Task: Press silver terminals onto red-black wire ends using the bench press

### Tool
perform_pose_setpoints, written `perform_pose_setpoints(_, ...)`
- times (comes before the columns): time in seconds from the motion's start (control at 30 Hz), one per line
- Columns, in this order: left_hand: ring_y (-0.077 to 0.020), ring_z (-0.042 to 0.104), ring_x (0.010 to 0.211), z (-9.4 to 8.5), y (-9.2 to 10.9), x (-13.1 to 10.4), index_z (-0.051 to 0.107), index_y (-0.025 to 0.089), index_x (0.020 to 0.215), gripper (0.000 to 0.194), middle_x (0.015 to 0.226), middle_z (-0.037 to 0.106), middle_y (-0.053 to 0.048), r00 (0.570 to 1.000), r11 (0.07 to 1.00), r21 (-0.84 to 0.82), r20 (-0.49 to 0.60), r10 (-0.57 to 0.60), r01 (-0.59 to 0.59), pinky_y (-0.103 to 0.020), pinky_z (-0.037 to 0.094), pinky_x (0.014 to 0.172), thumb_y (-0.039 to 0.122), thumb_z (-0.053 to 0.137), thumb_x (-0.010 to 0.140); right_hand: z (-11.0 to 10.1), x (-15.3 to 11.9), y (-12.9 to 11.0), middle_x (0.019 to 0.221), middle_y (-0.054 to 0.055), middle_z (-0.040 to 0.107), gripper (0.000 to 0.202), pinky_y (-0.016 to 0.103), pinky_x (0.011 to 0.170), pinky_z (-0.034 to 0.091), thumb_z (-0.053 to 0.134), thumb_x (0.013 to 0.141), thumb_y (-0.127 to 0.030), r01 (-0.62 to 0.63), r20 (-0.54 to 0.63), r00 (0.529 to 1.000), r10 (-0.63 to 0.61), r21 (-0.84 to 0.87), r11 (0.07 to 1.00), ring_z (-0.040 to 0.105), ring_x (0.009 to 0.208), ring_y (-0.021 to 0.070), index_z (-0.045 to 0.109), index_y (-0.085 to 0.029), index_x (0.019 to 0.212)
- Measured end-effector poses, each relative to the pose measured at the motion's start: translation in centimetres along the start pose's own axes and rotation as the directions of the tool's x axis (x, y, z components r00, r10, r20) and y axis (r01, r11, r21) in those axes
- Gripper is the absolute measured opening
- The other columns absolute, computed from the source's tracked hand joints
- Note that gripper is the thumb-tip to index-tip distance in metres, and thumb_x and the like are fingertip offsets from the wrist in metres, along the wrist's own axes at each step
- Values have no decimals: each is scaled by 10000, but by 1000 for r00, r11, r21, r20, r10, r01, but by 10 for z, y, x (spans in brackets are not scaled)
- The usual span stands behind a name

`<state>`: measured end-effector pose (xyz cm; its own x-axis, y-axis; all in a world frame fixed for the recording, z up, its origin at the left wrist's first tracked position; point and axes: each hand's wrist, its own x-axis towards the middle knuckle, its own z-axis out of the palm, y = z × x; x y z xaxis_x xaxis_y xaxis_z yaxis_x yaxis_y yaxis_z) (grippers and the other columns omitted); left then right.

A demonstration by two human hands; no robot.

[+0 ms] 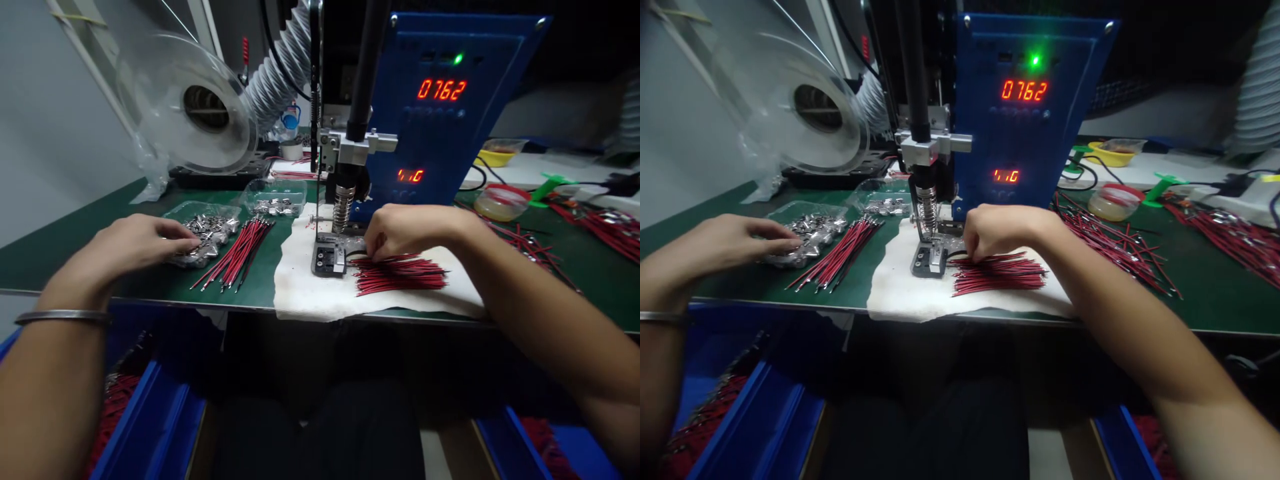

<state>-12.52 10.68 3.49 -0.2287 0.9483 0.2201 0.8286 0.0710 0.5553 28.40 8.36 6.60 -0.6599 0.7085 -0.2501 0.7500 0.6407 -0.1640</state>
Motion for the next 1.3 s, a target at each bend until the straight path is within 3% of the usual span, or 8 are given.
perform_pose_setpoints(0.1,-82,492,626,1,10,-6,754,174,782,253,597,617,45,993,976,218,113,-27,2,-352,403,883,407,769,685,-16,3,2,714,7,675,118,260,553,398,646,720,-208,-54,92,994,52,28,998,584,625,135,739,-170,783)
perform_pose_setpoints(0.33,-84,492,583,-1,29,-33,735,178,750,174,600,611,44,992,980,194,-103,72,-51,-211,341,679,349,739,720,-24,-3,19,656,-10,661,130,261,536,408,673,732,-300,-74,150,987,57,112,991,558,567,127,738,-191,761)
perform_pose_setpoints(0.53,-111,514,578,28,75,-82,742,173,848,236,676,656,-6,969,964,-185,-190,157,-192,-208,348,538,367,747,714,-7,-2,15,721,-14,674,139,254,569,407,628,777,-286,48,106,992,-62,135,990,590,639,127,725,-190,801)
perform_pose_setpoints(0.63,-116,566,621,54,101,-102,712,155,860,214,748,684,-35,972,809,-538,-121,202,-235,-201,397,538,341,727,756,-1,-4,13,730,-20,663,143,246,563,392,589,804,-265,76,82,993,-84,103,992,577,635,117,712,-194,824)
perform_pose_setpoints(0.77,-96,554,591,83,128,-115,674,152,869,192,762,676,-43,978,649,-737,-81,193,-189,-196,431,552,334,685,807,-2,-11,22,763,-19,661,154,241,588,402,580,820,-287,19,65,997,-29,149,989,585,663,126,696,-198,870)
perform_pose_setpoints(1.03,-130,619,795,123,138,-111,665,149,910,236,909,684,-77,992,409,-913,67,109,17,-202,478,644,323,731,765,-5,-31,42,871,20,654,218,257,667,431,541,870,-374,-49,116,993,16,284,957,586,768,162,622,-183,937)
perform_pose_setpoints(1.2,-149,620,826,131,134,-109,675,152,860,224,856,680,-74,992,439,-898,76,100,25,-214,482,640,346,730,763,2,-35,34,912,33,663,380,256,613,417,665,769,-447,-91,165,985,55,222,971,587,741,176,649,-197,1054)
perform_pose_setpoints(1.3,-155,623,806,128,137,-108,669,155,871,229,862,679,-79,992,446,-895,61,106,7,-217,478,598,355,717,772,6,-34,28,752,7,639,275,241,534,366,662,769,-421,-145,165,980,113,195,970,547,610,143,675,-202,935)
